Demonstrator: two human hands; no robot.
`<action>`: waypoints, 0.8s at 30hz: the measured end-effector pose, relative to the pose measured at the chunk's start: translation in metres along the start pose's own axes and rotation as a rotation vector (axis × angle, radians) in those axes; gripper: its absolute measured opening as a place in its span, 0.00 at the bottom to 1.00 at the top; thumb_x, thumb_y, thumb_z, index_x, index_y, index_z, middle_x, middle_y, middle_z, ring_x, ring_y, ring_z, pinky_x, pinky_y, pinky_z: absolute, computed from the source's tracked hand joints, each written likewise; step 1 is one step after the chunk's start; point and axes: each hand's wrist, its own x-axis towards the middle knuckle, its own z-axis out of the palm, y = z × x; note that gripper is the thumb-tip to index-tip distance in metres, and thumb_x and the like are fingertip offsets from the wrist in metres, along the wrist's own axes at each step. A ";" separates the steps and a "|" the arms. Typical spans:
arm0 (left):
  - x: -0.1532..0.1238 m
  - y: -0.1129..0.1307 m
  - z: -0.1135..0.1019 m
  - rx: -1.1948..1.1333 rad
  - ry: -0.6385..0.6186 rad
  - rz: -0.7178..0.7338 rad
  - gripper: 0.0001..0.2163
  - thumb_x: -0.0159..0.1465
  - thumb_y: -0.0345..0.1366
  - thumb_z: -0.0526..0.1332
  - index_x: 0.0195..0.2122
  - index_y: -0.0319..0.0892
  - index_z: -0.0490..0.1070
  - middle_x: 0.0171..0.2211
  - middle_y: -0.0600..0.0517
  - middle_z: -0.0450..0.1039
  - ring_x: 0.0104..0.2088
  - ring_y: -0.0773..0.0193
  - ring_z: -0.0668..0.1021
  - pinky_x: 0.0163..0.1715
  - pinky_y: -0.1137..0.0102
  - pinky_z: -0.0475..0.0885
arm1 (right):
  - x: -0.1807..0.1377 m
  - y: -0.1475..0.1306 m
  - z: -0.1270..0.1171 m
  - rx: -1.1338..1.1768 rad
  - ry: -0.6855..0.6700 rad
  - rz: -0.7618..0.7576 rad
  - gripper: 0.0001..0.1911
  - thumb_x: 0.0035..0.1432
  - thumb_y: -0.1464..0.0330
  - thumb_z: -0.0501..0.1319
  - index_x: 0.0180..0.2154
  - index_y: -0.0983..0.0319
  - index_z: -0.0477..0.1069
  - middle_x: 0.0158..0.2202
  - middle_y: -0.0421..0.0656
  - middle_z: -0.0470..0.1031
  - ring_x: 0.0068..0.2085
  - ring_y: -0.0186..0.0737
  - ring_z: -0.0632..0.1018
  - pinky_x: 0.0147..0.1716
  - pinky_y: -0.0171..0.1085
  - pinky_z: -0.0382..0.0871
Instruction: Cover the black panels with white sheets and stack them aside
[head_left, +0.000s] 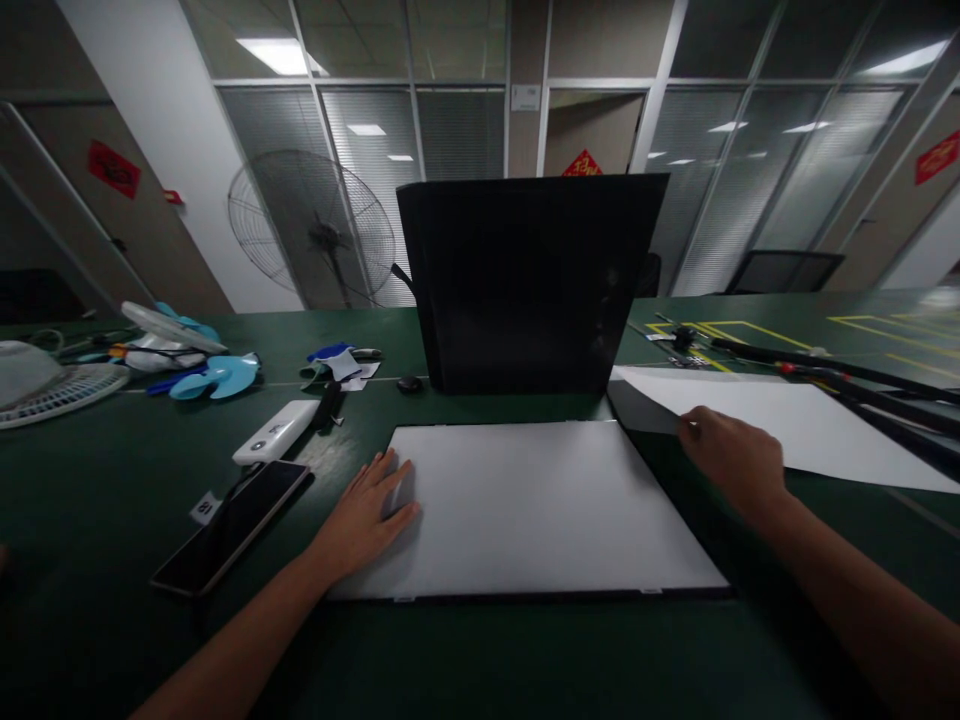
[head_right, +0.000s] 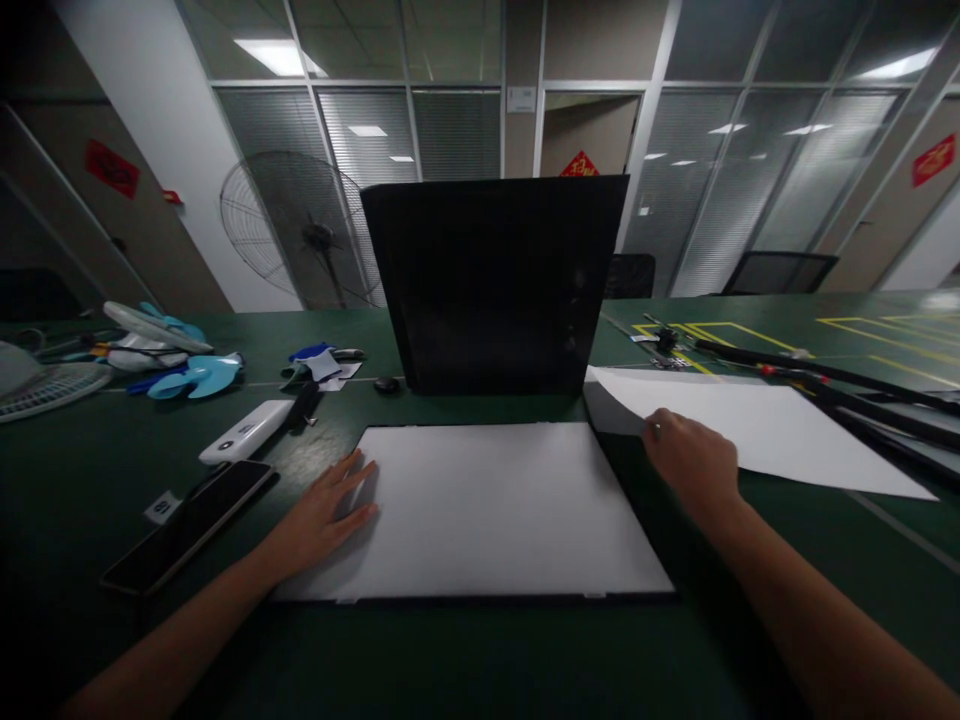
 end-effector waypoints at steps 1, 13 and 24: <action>0.000 0.000 0.000 -0.001 -0.001 -0.002 0.32 0.69 0.55 0.56 0.69 0.44 0.61 0.72 0.40 0.53 0.71 0.37 0.58 0.66 0.40 0.57 | -0.006 -0.010 -0.007 0.013 0.028 -0.035 0.23 0.71 0.57 0.46 0.48 0.61 0.75 0.43 0.55 0.79 0.39 0.53 0.79 0.31 0.43 0.66; -0.002 0.006 -0.004 -0.023 -0.014 -0.011 0.30 0.74 0.54 0.48 0.69 0.40 0.60 0.73 0.39 0.51 0.72 0.42 0.55 0.68 0.44 0.54 | -0.110 -0.146 -0.070 0.601 -0.468 -0.884 0.24 0.71 0.54 0.52 0.62 0.56 0.70 0.60 0.44 0.73 0.57 0.45 0.76 0.56 0.45 0.71; -0.001 0.002 0.001 -0.020 -0.006 -0.009 0.31 0.72 0.56 0.52 0.70 0.43 0.59 0.73 0.41 0.50 0.73 0.43 0.52 0.69 0.43 0.53 | -0.076 -0.114 -0.034 0.268 -0.242 -0.460 0.28 0.70 0.53 0.46 0.46 0.61 0.81 0.47 0.52 0.80 0.46 0.55 0.80 0.47 0.61 0.76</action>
